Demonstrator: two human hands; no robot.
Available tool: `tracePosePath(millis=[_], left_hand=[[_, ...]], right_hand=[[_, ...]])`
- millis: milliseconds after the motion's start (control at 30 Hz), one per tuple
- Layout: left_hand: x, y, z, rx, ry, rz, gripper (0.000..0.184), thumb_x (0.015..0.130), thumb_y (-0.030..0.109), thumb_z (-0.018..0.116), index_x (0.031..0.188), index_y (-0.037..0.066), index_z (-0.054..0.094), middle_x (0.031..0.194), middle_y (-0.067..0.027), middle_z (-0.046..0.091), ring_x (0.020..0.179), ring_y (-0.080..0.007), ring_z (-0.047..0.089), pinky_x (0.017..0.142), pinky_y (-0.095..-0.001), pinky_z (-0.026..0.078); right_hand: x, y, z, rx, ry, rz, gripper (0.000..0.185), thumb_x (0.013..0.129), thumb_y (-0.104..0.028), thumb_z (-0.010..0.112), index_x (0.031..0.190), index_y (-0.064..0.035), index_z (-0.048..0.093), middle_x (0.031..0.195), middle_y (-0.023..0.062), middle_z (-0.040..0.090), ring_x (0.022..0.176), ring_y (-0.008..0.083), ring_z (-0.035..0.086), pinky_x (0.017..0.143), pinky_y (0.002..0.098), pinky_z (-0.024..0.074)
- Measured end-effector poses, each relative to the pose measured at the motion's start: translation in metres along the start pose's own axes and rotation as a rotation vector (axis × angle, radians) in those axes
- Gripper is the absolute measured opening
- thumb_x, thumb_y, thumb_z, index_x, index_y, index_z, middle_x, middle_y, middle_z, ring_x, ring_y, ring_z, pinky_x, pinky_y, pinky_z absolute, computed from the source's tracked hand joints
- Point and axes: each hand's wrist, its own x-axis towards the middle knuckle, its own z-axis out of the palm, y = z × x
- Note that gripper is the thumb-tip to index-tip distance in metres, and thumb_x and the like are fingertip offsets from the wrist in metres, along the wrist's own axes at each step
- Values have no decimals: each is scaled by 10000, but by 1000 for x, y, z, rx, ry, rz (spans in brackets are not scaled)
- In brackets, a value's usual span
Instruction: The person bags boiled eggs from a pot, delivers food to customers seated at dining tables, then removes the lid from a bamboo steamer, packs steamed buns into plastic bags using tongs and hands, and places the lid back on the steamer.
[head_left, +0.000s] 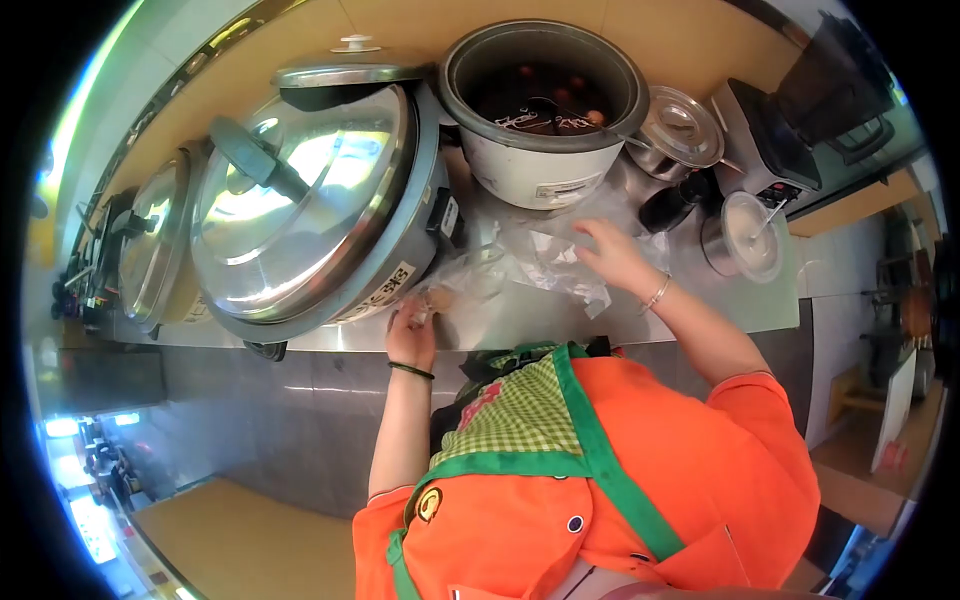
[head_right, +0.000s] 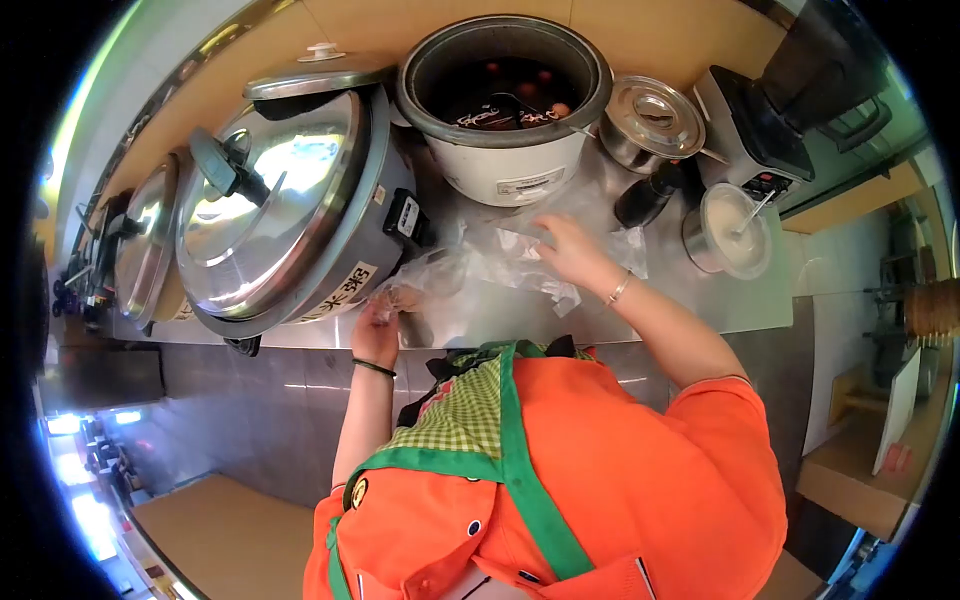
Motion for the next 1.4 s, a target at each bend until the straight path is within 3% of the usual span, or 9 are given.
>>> tracePosePath(millis=[167,400,633,667,733,967,1133,1200,1400], left_hand=[[-17,4,29,285,198,137,599,723,-107,493,1240,-11,206,1004,-101,513,936,-225,522,804,-328,426],[-42,4,22,634,424,255,747,685,-71,525,1322,-12,139,1247,-198,333,1189,-279,315,949,-359,321],[-90,-2,164,1588,-597,915,395,755,119,594,1103,-14,462,1062,-128,523,980,-209,499,856,-318,386],[-81,-7,165,1514,-569,643,291,769,136,592,1004,-11,503,950,-101,550,870,-181,513,771,-301,406],[-62,-8,165,1427,-553,407,208,783,154,589,906,-7,544,838,-73,578,761,-154,528,685,-283,425],[-43,-14,155,1159,-442,421,180,777,168,598,845,4,568,759,-90,578,733,-187,554,698,-275,434],[-68,4,171,1373,-288,1409,308,681,140,656,920,10,511,875,-127,516,818,-273,509,754,-344,415],[-92,13,188,1280,-455,627,260,738,178,631,917,29,515,857,-98,526,751,-195,511,699,-306,424],[-76,-3,165,149,-441,54,113,857,182,517,868,71,503,822,8,549,768,-82,519,722,-238,430]], right_hand=[[-18,21,5,-297,-119,-44,325,718,-173,582,1004,-24,538,970,164,544,943,345,476,798,393,399],[-1,-28,-17,255,-163,38,184,733,-156,544,865,-27,547,743,120,556,663,218,526,603,325,422],[24,-99,-47,-37,-561,-594,173,749,-137,553,886,-31,558,779,76,549,780,192,541,699,298,430],[26,-105,-50,-49,-547,-612,173,749,-137,553,886,-31,558,779,76,549,780,192,541,699,298,430],[22,-115,-55,-6,281,-593,208,740,-187,565,893,-46,562,865,92,551,848,247,528,752,337,416],[20,-98,-46,345,-172,-274,219,807,-218,551,858,-6,563,814,101,537,787,209,531,713,291,421],[29,-83,-17,677,31,-61,66,745,-72,609,776,-20,581,723,10,563,674,80,510,606,226,424],[17,-101,-18,680,44,-87,66,767,-36,581,790,-43,519,719,-8,531,665,76,494,597,208,409],[11,-95,-3,461,49,-337,99,793,-25,560,809,-38,463,799,14,499,705,72,480,621,200,396]])
